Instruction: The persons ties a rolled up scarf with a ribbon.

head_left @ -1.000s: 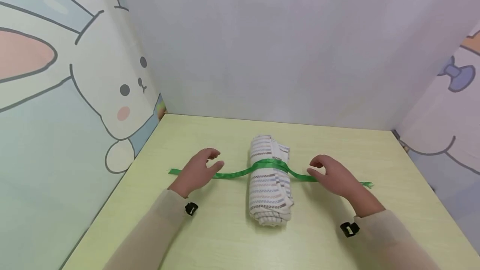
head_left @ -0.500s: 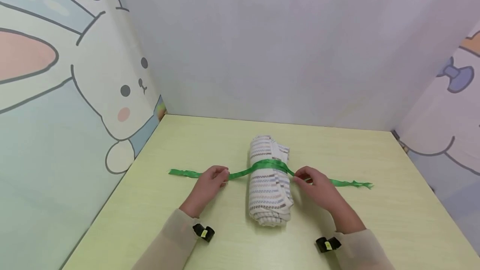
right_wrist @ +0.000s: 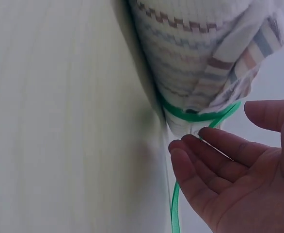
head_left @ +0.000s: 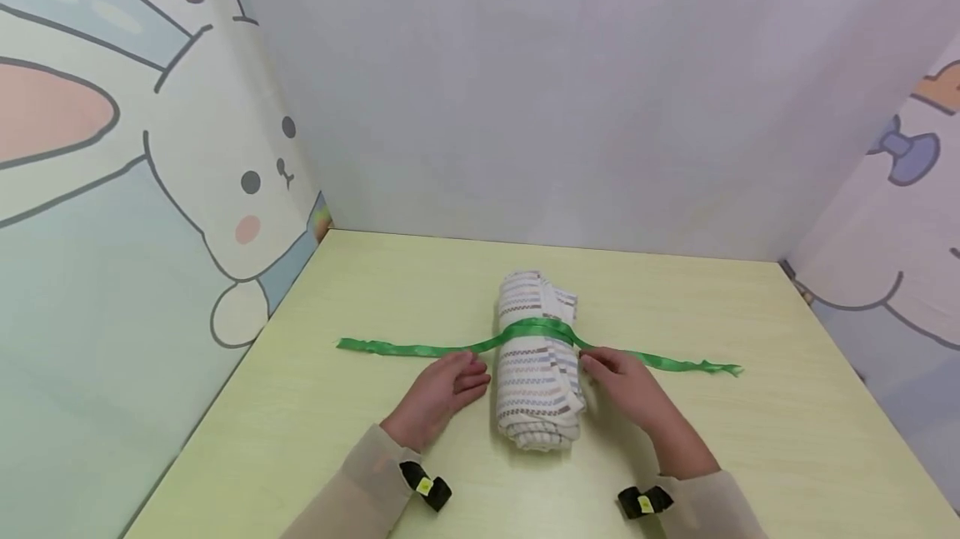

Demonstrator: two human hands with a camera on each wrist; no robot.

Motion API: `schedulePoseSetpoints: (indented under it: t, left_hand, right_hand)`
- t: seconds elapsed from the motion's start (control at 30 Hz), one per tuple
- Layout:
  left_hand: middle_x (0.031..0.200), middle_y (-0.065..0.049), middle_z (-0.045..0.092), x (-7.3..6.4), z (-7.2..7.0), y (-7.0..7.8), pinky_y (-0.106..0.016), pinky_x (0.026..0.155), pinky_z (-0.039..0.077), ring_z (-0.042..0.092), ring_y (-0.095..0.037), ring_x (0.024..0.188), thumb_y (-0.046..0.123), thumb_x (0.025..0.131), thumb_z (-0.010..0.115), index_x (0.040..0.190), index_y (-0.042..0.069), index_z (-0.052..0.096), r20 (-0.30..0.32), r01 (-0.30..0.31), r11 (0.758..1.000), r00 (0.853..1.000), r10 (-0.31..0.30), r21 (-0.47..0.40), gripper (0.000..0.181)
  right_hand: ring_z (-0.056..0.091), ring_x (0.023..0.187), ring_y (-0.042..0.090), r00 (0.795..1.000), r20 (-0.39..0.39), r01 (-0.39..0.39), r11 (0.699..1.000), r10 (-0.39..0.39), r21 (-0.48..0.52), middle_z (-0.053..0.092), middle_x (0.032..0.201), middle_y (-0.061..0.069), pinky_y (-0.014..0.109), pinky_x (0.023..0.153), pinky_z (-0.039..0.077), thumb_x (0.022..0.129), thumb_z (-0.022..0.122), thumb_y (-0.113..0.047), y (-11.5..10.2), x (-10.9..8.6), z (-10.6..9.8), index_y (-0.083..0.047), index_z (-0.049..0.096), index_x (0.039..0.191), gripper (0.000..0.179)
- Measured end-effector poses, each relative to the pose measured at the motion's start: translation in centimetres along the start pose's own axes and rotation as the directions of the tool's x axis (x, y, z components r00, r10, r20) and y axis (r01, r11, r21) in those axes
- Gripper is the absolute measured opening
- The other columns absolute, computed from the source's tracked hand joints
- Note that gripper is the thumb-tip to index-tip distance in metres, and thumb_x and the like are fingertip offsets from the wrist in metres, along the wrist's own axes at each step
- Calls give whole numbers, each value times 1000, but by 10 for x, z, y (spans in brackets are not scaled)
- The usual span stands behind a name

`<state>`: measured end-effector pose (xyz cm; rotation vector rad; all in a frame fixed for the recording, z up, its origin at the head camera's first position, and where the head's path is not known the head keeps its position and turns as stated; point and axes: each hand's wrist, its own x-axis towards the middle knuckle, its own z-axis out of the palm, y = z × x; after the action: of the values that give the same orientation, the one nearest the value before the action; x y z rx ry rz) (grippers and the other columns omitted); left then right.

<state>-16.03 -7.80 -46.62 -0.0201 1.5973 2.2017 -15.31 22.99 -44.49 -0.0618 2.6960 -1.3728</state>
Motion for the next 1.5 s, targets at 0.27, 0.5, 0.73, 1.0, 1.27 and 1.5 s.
schedulePoseSetpoints:
  t: [0.27,0.5,0.73,1.0,1.27,1.5]
  left_hand:
    - [158,-41,21,11,8,-3,-47,118,32,25,-49,149,23,112,39,156,-15,6,30,51,939,999,-43,-340,66]
    - [162,-36,17,24,12,-8,-44,120,30,22,-44,151,20,113,33,156,-15,10,-21,12,839,999,-28,-544,61]
    - [160,-32,27,38,17,-11,-43,119,32,29,-40,150,21,113,38,157,-10,19,-68,-26,838,998,-14,-545,57]
    - [158,-29,33,48,22,-10,-41,118,34,33,-37,148,10,111,40,154,-10,28,-113,-102,822,993,46,-561,49]
    - [130,-17,57,60,26,-7,-39,111,42,56,-27,124,11,110,49,130,-3,47,-205,-152,798,978,36,-584,24]
    - [109,-11,61,66,29,-3,-33,99,50,62,-20,101,0,106,50,119,3,47,-206,-148,786,978,27,-600,13]
  right_hand:
    - [57,98,18,980,175,-170,875,99,453,64,112,8,31,83,50,112,46,-30,-6,3,11,4,49,146,49]
    - [54,116,20,953,223,-295,466,204,834,58,134,14,33,97,47,113,35,-24,-6,12,22,5,40,148,45]
    - [-1,157,25,943,189,-180,-57,274,982,-9,172,9,36,124,12,114,34,-22,-7,22,21,-8,-15,162,71]
    - [31,147,18,921,149,-106,-136,360,985,29,161,10,29,117,31,111,43,-11,-6,33,19,-12,14,164,60]
    - [53,110,14,899,126,-98,-88,419,991,55,114,5,24,98,44,107,52,-7,-7,39,23,-13,43,144,39]
    - [55,106,15,899,93,-78,-54,429,996,62,112,5,25,99,44,109,51,-12,-8,40,24,-11,46,145,36]
